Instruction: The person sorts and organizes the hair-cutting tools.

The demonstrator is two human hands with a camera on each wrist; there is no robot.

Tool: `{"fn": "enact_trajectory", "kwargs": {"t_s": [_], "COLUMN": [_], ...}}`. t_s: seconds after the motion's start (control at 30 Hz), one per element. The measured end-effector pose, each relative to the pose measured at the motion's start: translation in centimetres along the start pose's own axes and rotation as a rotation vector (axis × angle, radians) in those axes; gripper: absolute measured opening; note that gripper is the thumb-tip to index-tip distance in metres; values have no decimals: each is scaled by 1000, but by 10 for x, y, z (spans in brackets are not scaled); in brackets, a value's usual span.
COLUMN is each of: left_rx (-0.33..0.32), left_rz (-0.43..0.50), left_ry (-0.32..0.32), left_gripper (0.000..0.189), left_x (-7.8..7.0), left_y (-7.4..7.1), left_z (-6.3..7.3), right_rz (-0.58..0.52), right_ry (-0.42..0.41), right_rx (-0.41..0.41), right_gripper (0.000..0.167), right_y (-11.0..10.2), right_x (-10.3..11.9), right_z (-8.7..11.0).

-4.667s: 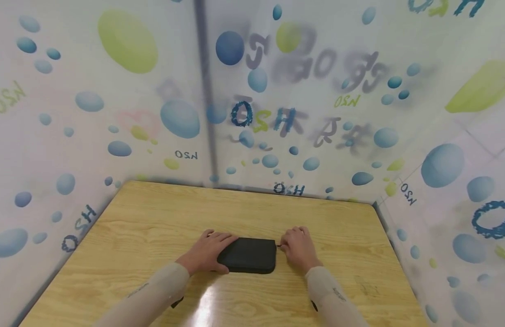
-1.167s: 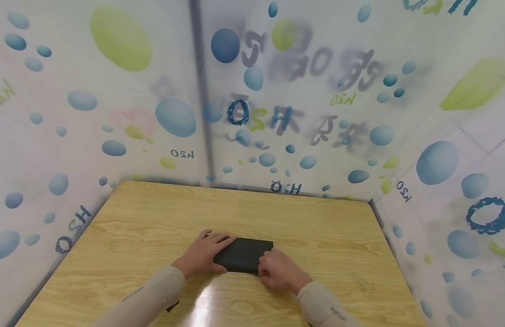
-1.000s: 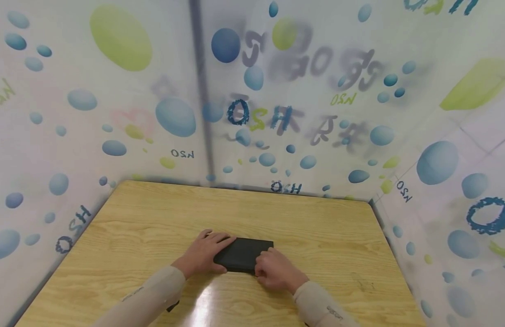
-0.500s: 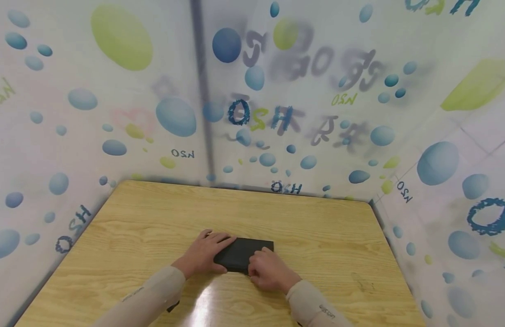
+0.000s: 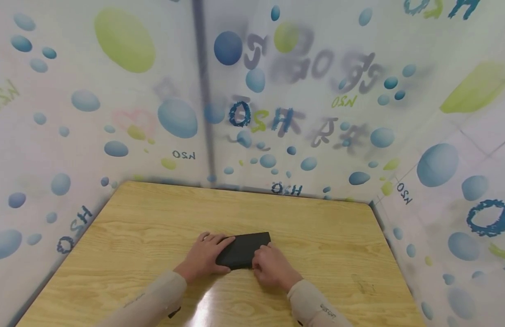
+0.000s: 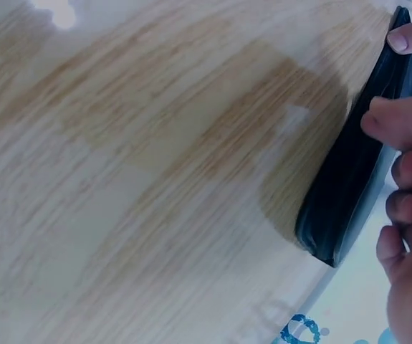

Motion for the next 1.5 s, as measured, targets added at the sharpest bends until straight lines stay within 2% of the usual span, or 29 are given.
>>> {"fn": "enact_trajectory", "kwargs": {"t_s": [0.2, 0.33, 0.67, 0.77, 0.9, 1.03, 1.2, 1.33, 1.5], "left_rx": [27, 49, 40, 42, 51, 56, 29, 42, 61], "left_rz": [-9, -6, -25, -56, -97, -133, -178, -161, -119], "left_ry": [-114, -166, -173, -184, -226, -273, -335, -372, -374], "left_gripper": [87, 87, 88, 88, 89, 88, 88, 92, 84], "left_x": [-8, -11, -11, -13, -17, -26, -37, -44, -49], "left_y": [2, 2, 2, 3, 5, 8, 7, 6, 2], "left_z": [0, -1, 1, 0, -2, -4, -1, 1, 4], "right_rz": [44, 47, -3, -6, 10, 22, 18, 31, 55], "right_ry": [74, 95, 64, 86, 130, 184, 247, 266, 289], "right_rx": [-114, -137, -104, -109, -166, -215, -232, -240, -243], "right_gripper": [13, 12, 11, 10, 11, 12, 14, 12, 11], "right_y": [-4, -4, 2, 3, 1, -1, -3, -6, -8], "right_x": [-5, -7, -4, -4, -5, -7, -13, -19, -30], "right_z": [0, -1, -4, -5, -5, -5, -7, -10, -15]}}
Point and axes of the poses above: each hand's wrist, its own z-axis away from the middle knuckle, its own y-axis out of the palm, x = y × z, the point moved 5 cm from there along -z, towards the middle knuckle, and after that the axes turned 11 degrees about x, right-handed, at the moved point
